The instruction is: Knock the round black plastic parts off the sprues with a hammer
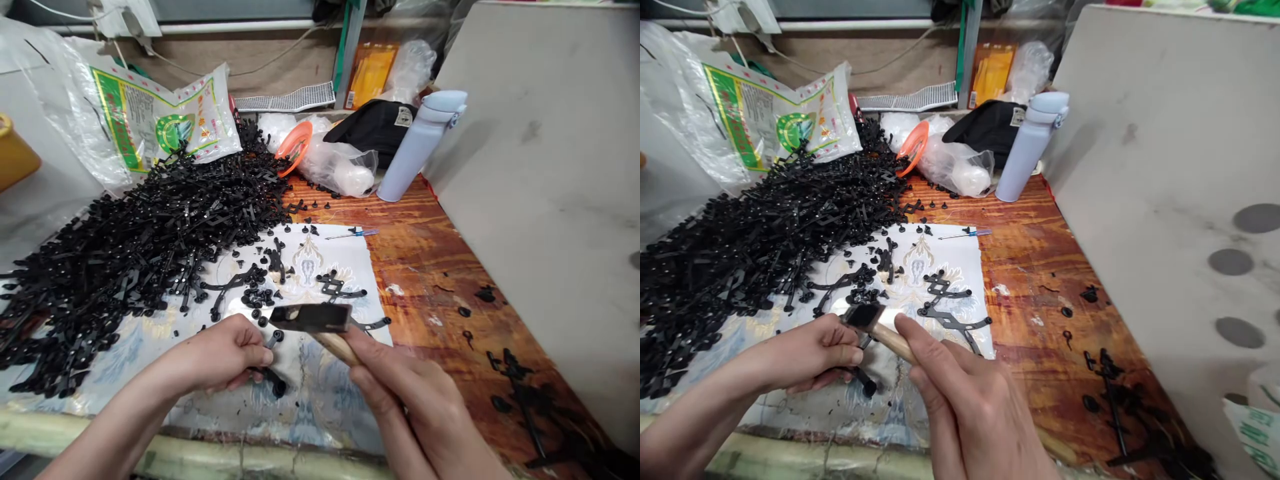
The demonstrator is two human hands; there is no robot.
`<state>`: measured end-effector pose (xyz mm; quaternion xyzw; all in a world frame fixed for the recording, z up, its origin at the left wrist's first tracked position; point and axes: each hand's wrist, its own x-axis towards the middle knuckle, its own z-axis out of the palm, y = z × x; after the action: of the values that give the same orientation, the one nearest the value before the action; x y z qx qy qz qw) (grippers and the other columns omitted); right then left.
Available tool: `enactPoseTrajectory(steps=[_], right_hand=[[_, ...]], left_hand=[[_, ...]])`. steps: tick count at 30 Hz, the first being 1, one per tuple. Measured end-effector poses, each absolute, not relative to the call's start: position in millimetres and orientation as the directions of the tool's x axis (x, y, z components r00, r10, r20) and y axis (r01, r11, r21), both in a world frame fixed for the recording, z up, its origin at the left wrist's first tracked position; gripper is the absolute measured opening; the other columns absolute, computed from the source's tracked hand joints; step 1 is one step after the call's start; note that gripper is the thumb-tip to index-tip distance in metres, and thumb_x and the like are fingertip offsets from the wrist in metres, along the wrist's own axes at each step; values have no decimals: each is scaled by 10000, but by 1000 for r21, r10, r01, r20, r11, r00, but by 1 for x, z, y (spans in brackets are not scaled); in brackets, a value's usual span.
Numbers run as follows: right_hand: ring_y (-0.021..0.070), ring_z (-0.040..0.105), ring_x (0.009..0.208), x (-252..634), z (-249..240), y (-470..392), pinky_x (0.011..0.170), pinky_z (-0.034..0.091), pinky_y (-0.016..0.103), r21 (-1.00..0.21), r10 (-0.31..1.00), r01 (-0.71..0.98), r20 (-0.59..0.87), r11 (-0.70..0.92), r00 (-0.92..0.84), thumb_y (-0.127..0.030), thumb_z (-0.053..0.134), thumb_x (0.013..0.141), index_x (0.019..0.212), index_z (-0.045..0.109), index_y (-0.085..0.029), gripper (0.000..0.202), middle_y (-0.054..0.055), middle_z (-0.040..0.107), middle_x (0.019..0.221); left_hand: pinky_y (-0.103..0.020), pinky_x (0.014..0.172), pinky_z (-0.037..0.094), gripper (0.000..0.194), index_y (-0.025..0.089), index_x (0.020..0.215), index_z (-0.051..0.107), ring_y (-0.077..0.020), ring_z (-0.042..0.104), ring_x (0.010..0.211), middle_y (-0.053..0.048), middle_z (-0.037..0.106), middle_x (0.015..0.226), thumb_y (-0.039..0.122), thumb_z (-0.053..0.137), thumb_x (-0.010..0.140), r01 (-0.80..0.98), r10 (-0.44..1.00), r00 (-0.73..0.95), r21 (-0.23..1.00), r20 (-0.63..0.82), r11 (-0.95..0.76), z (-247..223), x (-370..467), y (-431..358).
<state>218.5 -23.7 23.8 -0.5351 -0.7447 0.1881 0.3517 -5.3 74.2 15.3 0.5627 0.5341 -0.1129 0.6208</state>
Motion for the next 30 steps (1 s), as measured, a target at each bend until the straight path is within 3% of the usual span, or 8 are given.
enactPoseTrajectory(steps=[8, 17, 23, 30], right_hand=[[175, 670, 1010, 220, -2, -24, 826, 571, 346, -723, 989, 674, 107, 151, -107, -256, 343, 971, 1371, 463, -325, 423, 15, 643, 1251], [189, 700, 890, 217, 5, -24, 798, 572, 366, -738, 991, 662, 101, 131, -84, -241, 346, 950, 1340, 500, -290, 421, 31, 703, 1126], [183, 696, 897, 218, 6, -23, 788, 569, 352, -752, 992, 647, 91, 125, -86, -239, 348, 957, 1337, 489, -306, 411, 15, 706, 1112], [201, 693, 877, 217, 4, -25, 807, 557, 414, -730, 992, 671, 78, 128, -104, -239, 356, 963, 1354, 459, -313, 411, 34, 701, 1118]], left_hand=[[-165, 281, 179, 348, 166, 615, 574, -31, 293, 246, 66, 479, 395, 477, 559, 772, 622, 446, 470, 644, -762, 445, 9, -13, 68], [-174, 309, 147, 380, 151, 653, 577, -17, 297, 255, 55, 516, 431, 493, 561, 818, 519, 497, 474, 687, -727, 509, 7, -17, 61], [-186, 320, 125, 401, 152, 636, 558, -17, 287, 253, 58, 502, 423, 518, 573, 800, 552, 496, 457, 673, -738, 492, 11, -14, 60], [-180, 303, 140, 416, 161, 637, 543, -23, 275, 248, 77, 469, 400, 555, 578, 766, 655, 502, 403, 624, -765, 425, 15, -7, 59]])
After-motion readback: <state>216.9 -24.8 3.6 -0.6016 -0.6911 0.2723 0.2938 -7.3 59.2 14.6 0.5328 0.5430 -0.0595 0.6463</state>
